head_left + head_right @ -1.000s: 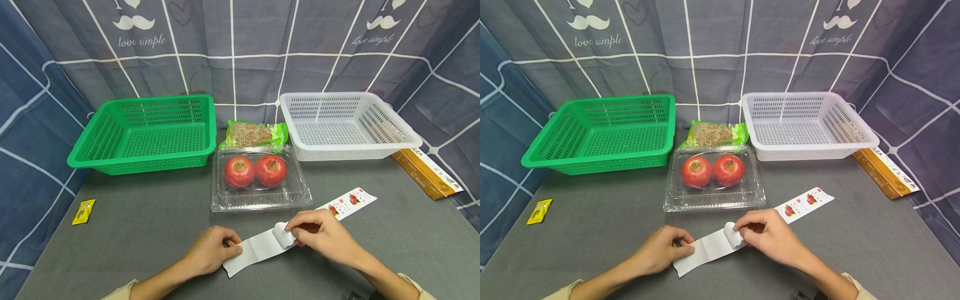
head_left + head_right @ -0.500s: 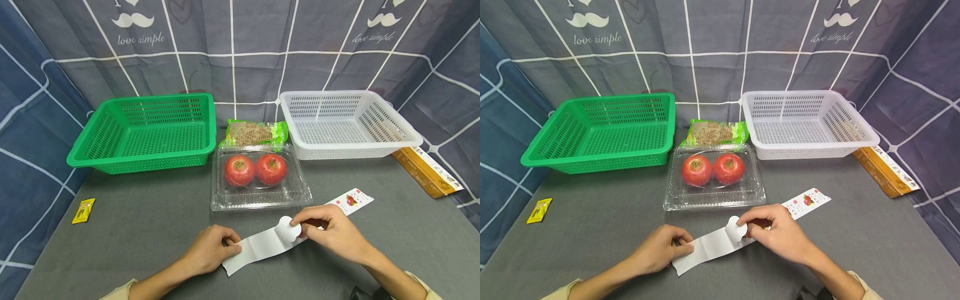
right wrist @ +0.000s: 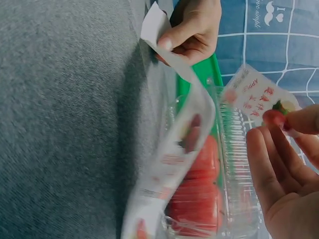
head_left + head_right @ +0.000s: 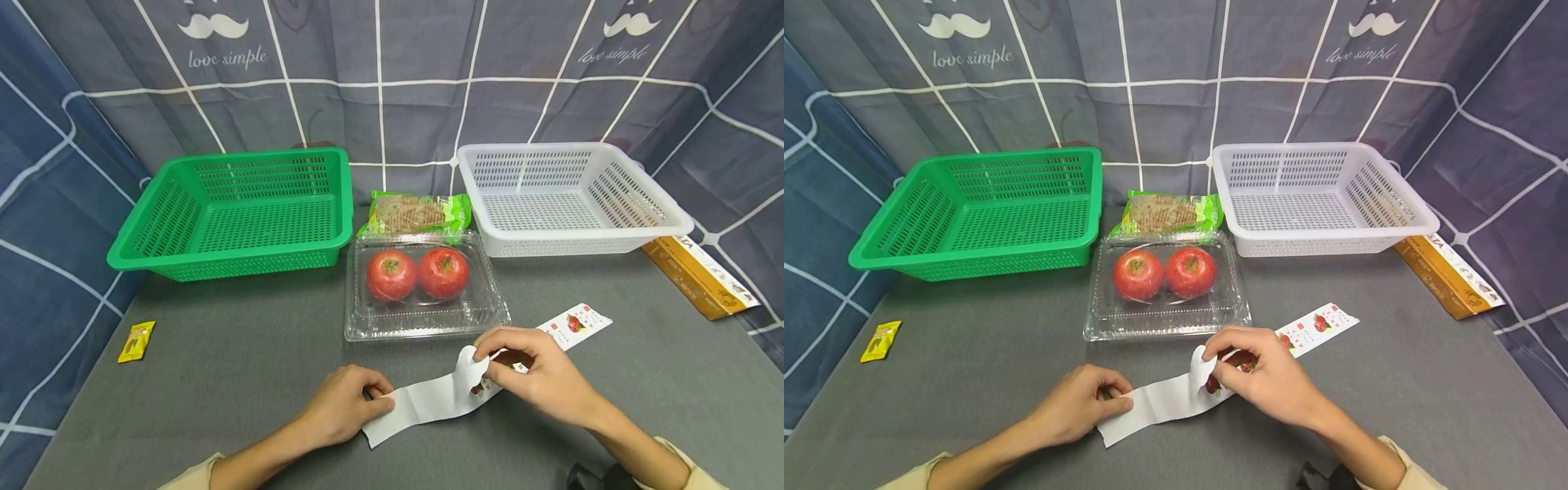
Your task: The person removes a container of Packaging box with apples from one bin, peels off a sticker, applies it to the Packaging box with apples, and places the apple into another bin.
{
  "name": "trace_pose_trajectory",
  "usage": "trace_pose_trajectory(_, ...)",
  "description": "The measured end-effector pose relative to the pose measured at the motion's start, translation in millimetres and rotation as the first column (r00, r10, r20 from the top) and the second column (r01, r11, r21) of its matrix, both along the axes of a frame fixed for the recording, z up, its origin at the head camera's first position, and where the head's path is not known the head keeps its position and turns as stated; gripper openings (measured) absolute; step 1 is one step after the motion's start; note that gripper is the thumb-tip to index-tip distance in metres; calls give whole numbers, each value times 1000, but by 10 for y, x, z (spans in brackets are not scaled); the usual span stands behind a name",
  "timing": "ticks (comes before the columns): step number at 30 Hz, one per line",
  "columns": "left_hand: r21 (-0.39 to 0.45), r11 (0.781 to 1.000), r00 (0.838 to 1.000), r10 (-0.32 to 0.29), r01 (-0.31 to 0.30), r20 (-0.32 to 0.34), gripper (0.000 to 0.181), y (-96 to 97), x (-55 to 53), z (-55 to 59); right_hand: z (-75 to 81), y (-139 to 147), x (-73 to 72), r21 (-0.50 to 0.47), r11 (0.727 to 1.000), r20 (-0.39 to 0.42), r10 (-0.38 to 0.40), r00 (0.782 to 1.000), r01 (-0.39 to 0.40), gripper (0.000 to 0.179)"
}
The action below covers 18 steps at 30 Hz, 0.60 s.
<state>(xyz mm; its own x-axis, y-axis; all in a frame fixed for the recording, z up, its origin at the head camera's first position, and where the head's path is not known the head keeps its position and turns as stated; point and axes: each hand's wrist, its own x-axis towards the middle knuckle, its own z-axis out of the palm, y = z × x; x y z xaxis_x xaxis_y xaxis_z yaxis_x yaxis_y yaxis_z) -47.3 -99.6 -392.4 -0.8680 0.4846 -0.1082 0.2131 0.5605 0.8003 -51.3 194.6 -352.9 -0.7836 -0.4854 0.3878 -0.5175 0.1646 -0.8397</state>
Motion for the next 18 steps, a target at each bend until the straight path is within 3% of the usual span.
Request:
trace_pose_trajectory(9,-5,1000,1000,0,0,0,5,-3,-3,20,108,48,-19,-21,999,-13,-47,999,46,36)
trace_pose_trajectory(18,-13,999,999,30,-30,-19,3,-15,7,17,230,36,-102,38,991,22,-128,992,127,32)
